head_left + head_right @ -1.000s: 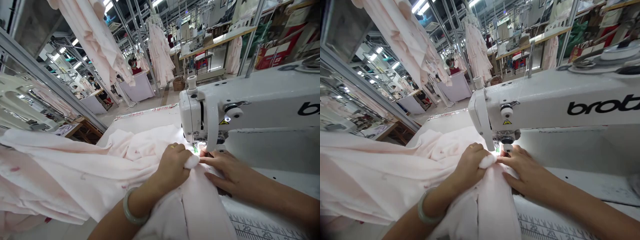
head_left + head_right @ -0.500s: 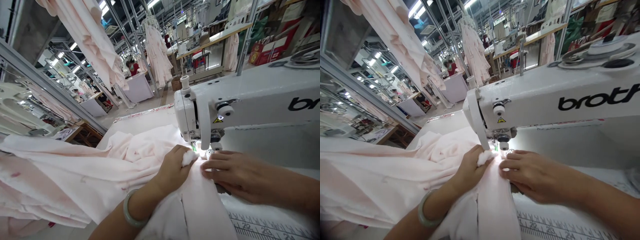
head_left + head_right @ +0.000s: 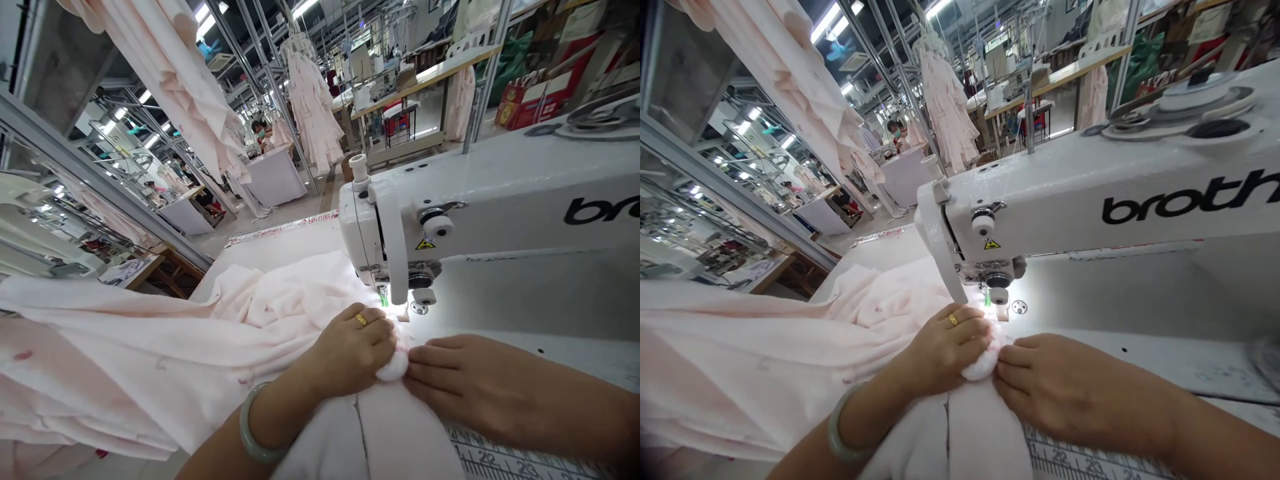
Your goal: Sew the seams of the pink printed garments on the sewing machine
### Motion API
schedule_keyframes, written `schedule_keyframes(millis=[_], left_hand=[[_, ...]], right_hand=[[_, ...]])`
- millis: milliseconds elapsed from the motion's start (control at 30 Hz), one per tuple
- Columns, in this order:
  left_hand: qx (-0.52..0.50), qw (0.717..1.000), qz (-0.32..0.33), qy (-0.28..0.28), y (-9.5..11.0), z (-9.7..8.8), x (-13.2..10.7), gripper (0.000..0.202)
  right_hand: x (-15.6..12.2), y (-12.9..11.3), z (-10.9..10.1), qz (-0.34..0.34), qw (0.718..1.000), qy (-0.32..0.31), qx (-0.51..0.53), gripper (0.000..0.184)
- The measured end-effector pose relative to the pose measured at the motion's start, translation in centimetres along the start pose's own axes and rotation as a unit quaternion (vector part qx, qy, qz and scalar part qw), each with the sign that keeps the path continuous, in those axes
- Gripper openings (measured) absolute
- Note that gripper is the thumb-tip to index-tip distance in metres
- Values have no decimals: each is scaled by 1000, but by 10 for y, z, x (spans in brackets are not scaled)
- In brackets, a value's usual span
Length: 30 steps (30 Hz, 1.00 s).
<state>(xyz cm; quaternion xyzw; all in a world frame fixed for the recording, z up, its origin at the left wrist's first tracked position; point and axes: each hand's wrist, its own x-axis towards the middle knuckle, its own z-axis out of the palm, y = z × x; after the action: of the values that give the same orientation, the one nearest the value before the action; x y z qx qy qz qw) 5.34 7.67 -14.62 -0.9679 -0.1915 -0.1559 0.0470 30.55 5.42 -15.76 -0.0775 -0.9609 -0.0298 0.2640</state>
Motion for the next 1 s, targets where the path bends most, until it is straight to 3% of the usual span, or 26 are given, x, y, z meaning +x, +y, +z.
schedule_keyframes(millis=[100, 200, 300, 567, 767, 900, 1000], left_hand=[[-113, 992, -59, 16, -1, 2, -1, 22], [-220, 963, -149, 39, -1, 4, -1, 16], [-280, 939, -197, 37, -2, 3, 0, 18], [-310, 928, -204, 18, -2, 0, 2, 24], [-329, 911, -245, 39, 1, -2, 6, 29], [-289, 939, -185, 23, 9, -2, 2, 15], [-233, 960, -154, -8, 21, -2, -5, 33]], right_hand=[[0, -3, 0, 13, 1000, 12, 19, 33], [-1, -4, -1, 25, 999, 7, 30, 35], [-1, -4, -1, 36, 998, 2, 44, 34], [0, -3, 1, 53, 995, 8, 80, 31], [-2, -2, 5, 60, 993, 12, 105, 32], [-3, -1, 5, 63, 989, -2, 133, 34], [-2, 1, -3, 77, 981, -31, 174, 31]])
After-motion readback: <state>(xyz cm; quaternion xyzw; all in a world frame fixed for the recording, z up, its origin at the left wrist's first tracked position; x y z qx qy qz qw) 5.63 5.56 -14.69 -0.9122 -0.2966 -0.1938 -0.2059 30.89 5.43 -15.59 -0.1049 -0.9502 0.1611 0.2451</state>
